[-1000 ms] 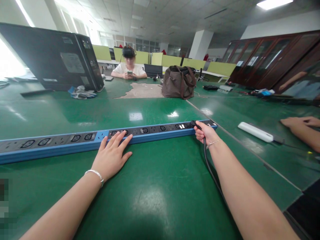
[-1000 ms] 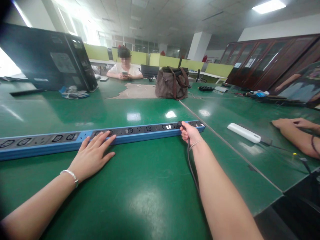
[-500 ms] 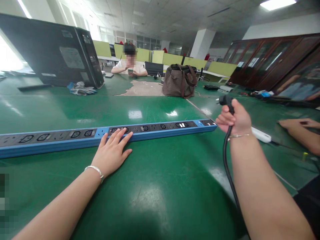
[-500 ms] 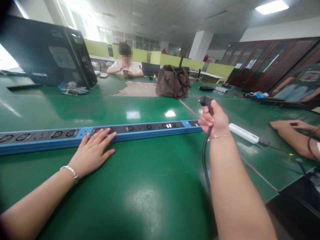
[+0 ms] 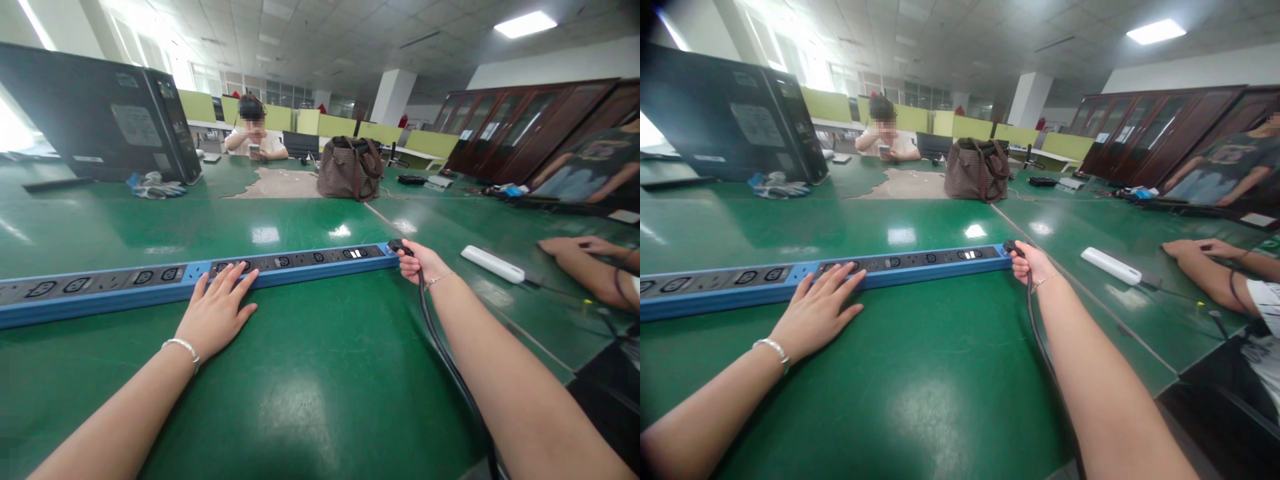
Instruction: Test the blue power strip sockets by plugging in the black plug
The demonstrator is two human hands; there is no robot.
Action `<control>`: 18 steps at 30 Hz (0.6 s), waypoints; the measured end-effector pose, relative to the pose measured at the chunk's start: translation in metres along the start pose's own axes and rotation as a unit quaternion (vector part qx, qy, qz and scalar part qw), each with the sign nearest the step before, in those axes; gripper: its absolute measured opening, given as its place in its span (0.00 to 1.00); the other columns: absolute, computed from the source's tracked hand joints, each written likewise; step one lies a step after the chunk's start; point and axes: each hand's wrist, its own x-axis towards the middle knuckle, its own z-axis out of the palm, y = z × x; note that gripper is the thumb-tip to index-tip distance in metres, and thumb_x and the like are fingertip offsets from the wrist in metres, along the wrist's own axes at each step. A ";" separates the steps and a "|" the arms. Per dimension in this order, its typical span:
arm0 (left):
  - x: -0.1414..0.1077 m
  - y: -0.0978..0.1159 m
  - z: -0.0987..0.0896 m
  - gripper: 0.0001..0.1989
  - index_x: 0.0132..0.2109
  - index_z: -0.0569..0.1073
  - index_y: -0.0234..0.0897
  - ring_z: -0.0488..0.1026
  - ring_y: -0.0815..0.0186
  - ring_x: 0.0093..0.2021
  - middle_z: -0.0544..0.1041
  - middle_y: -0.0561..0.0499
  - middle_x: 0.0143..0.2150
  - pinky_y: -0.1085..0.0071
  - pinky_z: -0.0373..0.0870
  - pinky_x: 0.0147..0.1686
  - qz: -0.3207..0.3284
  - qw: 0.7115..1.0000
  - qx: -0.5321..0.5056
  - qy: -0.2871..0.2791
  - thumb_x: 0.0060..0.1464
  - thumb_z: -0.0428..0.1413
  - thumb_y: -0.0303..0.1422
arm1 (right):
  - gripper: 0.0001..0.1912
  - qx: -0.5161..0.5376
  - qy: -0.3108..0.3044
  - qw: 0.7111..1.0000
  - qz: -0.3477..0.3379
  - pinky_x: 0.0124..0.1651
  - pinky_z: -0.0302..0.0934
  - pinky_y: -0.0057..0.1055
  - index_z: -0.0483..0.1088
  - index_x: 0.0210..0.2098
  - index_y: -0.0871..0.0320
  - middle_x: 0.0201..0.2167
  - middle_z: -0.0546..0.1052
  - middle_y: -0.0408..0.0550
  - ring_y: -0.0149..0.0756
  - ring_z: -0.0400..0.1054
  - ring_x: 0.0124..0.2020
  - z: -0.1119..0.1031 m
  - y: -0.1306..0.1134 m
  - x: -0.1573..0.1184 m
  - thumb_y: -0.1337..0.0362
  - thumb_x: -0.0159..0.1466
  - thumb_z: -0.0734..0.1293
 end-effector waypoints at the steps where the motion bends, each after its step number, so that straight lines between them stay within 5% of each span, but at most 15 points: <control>1: 0.000 0.000 0.000 0.28 0.66 0.55 0.46 0.51 0.56 0.68 0.54 0.50 0.69 0.49 0.45 0.65 0.001 1.000 -0.001 0.001 0.59 0.44 0.42 | 0.21 -0.006 0.003 1.000 0.001 0.11 0.38 0.19 0.56 0.24 0.57 0.06 0.48 0.33 0.21 0.40 0.07 0.000 0.000 0.001 0.57 0.70 0.49; 18: 0.000 0.000 0.000 0.28 0.66 0.56 0.46 0.52 0.57 0.67 0.55 0.49 0.69 0.50 0.45 0.64 0.002 1.000 0.007 0.008 0.59 0.44 0.41 | 0.21 -0.060 0.027 0.995 0.077 0.11 0.37 0.18 0.55 0.23 0.57 0.06 0.49 0.32 0.21 0.42 0.06 0.004 -0.009 0.012 0.55 0.70 0.51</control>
